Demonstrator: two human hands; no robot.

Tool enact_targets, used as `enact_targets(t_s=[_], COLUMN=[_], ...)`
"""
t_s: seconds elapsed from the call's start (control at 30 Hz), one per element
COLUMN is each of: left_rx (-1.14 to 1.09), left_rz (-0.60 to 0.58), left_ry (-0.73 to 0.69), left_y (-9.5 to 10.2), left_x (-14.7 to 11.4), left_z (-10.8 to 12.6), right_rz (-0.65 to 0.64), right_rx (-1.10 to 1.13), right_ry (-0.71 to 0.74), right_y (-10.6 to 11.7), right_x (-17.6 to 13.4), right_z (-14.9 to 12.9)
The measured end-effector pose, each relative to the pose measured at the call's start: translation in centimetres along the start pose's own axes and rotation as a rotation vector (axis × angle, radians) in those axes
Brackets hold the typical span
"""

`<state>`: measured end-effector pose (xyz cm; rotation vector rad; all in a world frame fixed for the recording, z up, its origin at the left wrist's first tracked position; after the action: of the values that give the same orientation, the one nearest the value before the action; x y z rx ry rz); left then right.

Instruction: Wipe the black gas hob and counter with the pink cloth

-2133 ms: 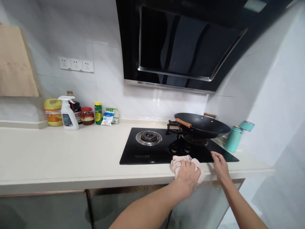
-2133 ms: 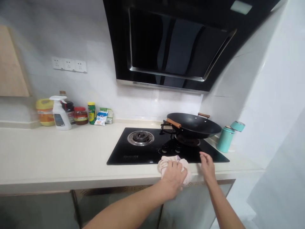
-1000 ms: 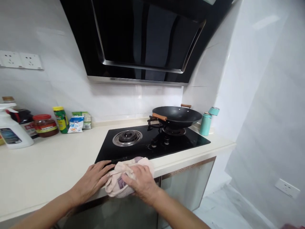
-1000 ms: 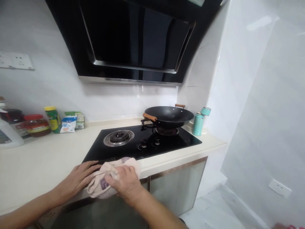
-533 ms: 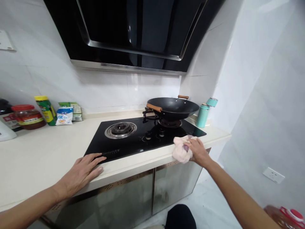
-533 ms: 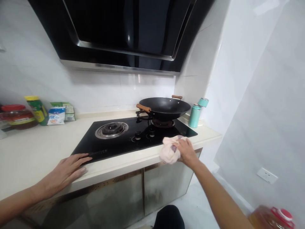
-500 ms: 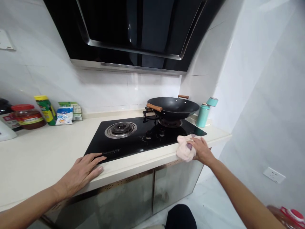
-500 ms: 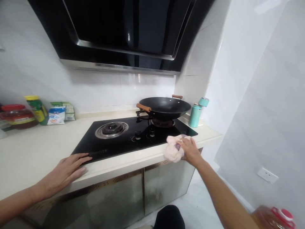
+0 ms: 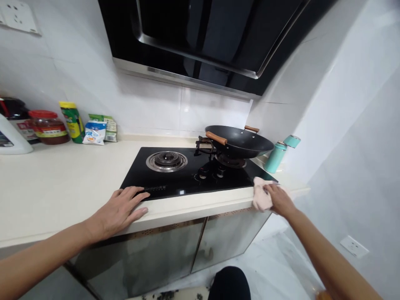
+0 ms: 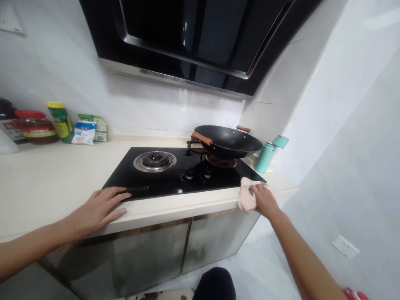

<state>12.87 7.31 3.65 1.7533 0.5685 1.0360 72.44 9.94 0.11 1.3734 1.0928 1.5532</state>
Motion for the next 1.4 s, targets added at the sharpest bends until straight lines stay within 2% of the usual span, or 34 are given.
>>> enact_targets(t_s=[0.17,0.33,0.43,0.57,0.63,0.7,0.77,0.87,0.97,1.1,1.27,1.33,1.4], left_rx=[-0.073,-0.098,-0.110,-0.151,-0.186,-0.218,-0.237,-0.252,-0.295,-0.378,-0.342,-0.262,-0.184], left_rz=[0.005,-0.007,0.000,-0.006,-0.009,-0.001,0.005,0.017,0.057,0.057,0.046,0.075,0.112], left_ry=[0.017,0.015,0.023,0.049,0.083,0.118,0.138,0.167,0.199,0.189,0.065,0.006,0.042], left_y=[0.4,0.7,0.9,0.5,0.2,0.2,0.4,0.9,1.3,1.6,3.0,3.7,4.1], left_x=[0.0,-0.1,-0.1,-0.3,-0.4,-0.6,-0.6,-0.6,-0.7,-0.8,-1.9,-3.3,-5.3], left_z=[0.3,0.5,0.4,-0.3,-0.9,-1.3,-1.4,-1.4,-1.5,-1.0,0.3,-0.7,-3.5], right_rz=[0.094,0.210,0.202,0.126,0.122,0.133,0.154,0.173,0.165,0.190,0.210,0.227,0.235], right_rx=[0.101,0.153,0.147,0.184,0.209,0.237,0.275,0.326,0.343,0.346,0.174,0.123,0.096], right_ry=[0.175,0.325,0.405,0.566,0.614,0.646,0.675,0.696,0.654,0.539,0.400,0.363,0.362], right_y=[1.2,2.2,2.5,2.4,2.5,2.8,3.0,3.1,2.7,1.3,-1.2,-1.8,-2.0], right_x=[-0.1,-0.2,0.3,1.1,1.3,1.3,1.0,0.2,-0.4,-0.7,-1.2,-1.3,-1.3], right_z=[-14.1,-25.4,-32.3,-43.1,-47.1,-49.1,-49.0,-45.8,-40.1,-30.0,-17.5,-14.7,-14.1])
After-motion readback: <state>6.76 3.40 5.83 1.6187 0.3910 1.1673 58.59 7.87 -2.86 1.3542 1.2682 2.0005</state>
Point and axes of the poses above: each hand's wrist, its own x-axis towards the middle knuckle, its own y-axis out of the back of the hand, z = x × y, the point moved 7 cm from there along x, towards the middle knuckle, and after that the axes turned 8 degrees about x, right-handed, at the moved point
